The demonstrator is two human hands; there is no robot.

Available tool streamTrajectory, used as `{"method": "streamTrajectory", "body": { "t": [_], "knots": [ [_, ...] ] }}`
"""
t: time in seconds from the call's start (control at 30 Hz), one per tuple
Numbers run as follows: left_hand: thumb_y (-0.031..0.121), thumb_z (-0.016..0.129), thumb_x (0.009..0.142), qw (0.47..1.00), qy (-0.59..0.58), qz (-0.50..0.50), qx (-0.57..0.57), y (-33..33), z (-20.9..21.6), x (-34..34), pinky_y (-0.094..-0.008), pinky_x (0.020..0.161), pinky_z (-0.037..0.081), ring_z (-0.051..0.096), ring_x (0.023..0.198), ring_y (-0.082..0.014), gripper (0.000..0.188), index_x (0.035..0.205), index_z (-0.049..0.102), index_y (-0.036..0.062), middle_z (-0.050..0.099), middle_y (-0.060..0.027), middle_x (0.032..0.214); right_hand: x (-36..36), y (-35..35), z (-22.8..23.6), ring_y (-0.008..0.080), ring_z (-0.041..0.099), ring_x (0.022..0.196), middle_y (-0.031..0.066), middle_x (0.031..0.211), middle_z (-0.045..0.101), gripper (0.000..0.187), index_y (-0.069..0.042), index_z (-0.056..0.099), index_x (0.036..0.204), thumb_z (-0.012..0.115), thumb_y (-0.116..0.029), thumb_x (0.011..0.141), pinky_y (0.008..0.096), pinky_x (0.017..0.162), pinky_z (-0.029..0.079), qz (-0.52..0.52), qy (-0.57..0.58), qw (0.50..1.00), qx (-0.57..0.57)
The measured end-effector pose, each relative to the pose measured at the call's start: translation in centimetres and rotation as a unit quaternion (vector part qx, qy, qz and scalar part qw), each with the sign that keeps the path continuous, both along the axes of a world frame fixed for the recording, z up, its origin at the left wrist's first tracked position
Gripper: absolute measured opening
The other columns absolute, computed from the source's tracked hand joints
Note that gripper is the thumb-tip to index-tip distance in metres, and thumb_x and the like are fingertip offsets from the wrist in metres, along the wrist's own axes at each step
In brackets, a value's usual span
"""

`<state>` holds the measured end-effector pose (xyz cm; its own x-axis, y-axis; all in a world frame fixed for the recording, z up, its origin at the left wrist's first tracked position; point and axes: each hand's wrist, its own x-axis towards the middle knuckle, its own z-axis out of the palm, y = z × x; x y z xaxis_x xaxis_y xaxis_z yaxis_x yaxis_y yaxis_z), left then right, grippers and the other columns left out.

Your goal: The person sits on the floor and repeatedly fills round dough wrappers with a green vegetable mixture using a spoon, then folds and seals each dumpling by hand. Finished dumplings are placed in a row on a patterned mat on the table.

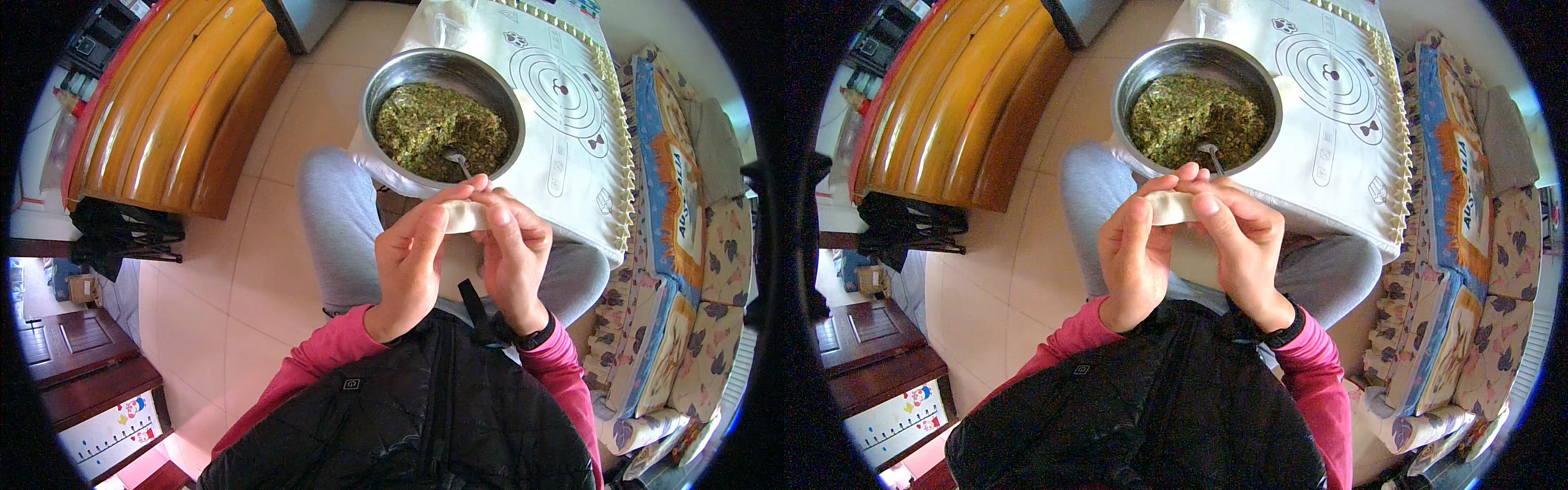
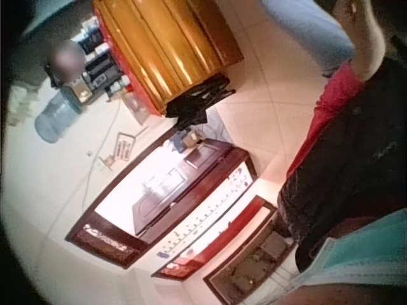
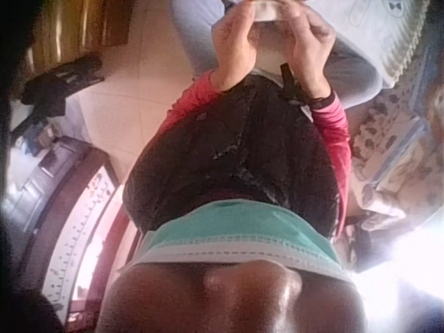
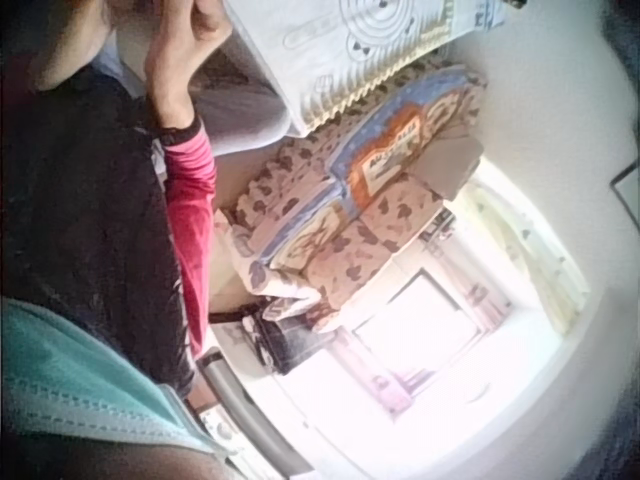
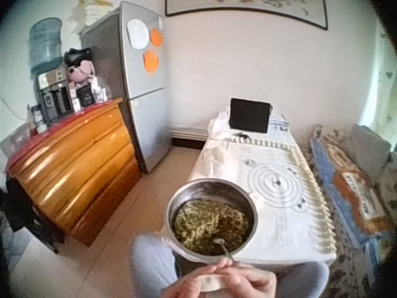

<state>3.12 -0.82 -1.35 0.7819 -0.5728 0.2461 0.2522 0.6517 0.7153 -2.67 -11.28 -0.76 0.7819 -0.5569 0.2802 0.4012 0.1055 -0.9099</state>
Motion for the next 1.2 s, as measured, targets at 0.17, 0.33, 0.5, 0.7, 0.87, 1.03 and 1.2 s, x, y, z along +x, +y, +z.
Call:
{"method": "streamTrajectory", "body": {
  "t": [0.17,0.33,0.5,0.7,0.87,1.03,1.2],
  "knots": [
    [0.021,0.038,0.104,0.997,0.064,-0.030,-0.033,0.0,0.6,-0.6,-0.0378,0.102,0.044,0.057,0.118,-0.0302,0.039,0.122,0.054,-0.0102,0.056,-0.0228,0.128,1.4,-0.6,0.6,0.0192,0.054,0.106,0.0147,0.120,0.056,0.057,0.009,0.055,0.119,0.059,-0.039,0.090,0.0319,0.095,0.040,-0.017,-0.012,0.996,-0.090],
    [0.020,0.037,0.104,0.997,0.077,-0.015,-0.022,-0.2,0.6,-1.3,-0.0355,0.097,0.048,0.061,0.111,-0.0287,0.038,0.120,0.054,-0.0115,0.060,-0.0215,0.118,2.1,-0.9,1.2,0.0266,0.065,0.093,0.0196,0.100,0.067,0.040,0.007,0.065,0.103,0.055,-0.029,0.088,0.0388,0.085,0.051,0.119,0.009,0.989,-0.089],
    [0.027,0.036,0.105,0.993,0.111,0.025,0.009,-0.9,0.8,-2.1,-0.0343,0.083,0.053,0.065,0.094,-0.0261,0.042,0.108,0.057,-0.0088,0.064,-0.0183,0.105,2.3,-0.8,1.8,0.0290,0.068,0.081,0.0223,0.090,0.069,0.034,0.007,0.066,0.096,0.047,-0.020,0.087,0.0384,0.074,0.055,0.135,-0.028,0.984,-0.109],
    [0.030,0.038,0.104,0.983,0.131,0.097,0.088,-1.0,1.3,-3.1,-0.0279,0.070,0.048,0.062,0.078,-0.0154,0.040,0.092,0.057,-0.0022,0.063,-0.0092,0.088,2.6,-1.2,2.5,0.0279,0.069,0.072,0.0162,0.083,0.071,0.029,0.001,0.068,0.089,0.043,-0.013,0.083,0.0351,0.068,0.056,0.093,-0.096,0.956,-0.262],
    [0.025,0.040,0.103,0.986,0.067,0.122,0.087,-0.9,1.9,-3.6,-0.0256,0.069,0.045,0.059,0.078,-0.0092,0.034,0.087,0.058,0.0009,0.061,-0.0037,0.083,3.2,-1.2,2.2,0.0278,0.070,0.068,0.0149,0.080,0.071,0.027,0.000,0.068,0.087,0.042,-0.005,0.079,0.0344,0.064,0.056,0.053,-0.152,0.934,-0.319],
    [0.025,0.039,0.103,0.983,0.130,0.105,0.076,-0.7,2.1,-3.6,-0.0269,0.069,0.045,0.059,0.079,-0.0108,0.036,0.085,0.059,0.0008,0.061,-0.0048,0.084,2.7,-1.2,2.4,0.0257,0.069,0.069,0.0117,0.079,0.070,0.028,-0.001,0.067,0.087,0.042,0.000,0.075,0.0333,0.064,0.056,0.061,-0.154,0.940,-0.299],
    [0.017,0.045,0.101,0.994,0.066,0.044,0.074,-0.8,1.7,-2.9,-0.0233,0.066,0.043,0.055,0.074,-0.0072,0.034,0.076,0.059,-0.0006,0.060,-0.0021,0.080,2.3,-1.2,2.8,0.0261,0.071,0.070,0.0166,0.079,0.071,0.032,0.001,0.066,0.091,0.039,-0.017,0.091,0.0344,0.065,0.057,0.073,-0.110,0.955,-0.266]
  ]
}}
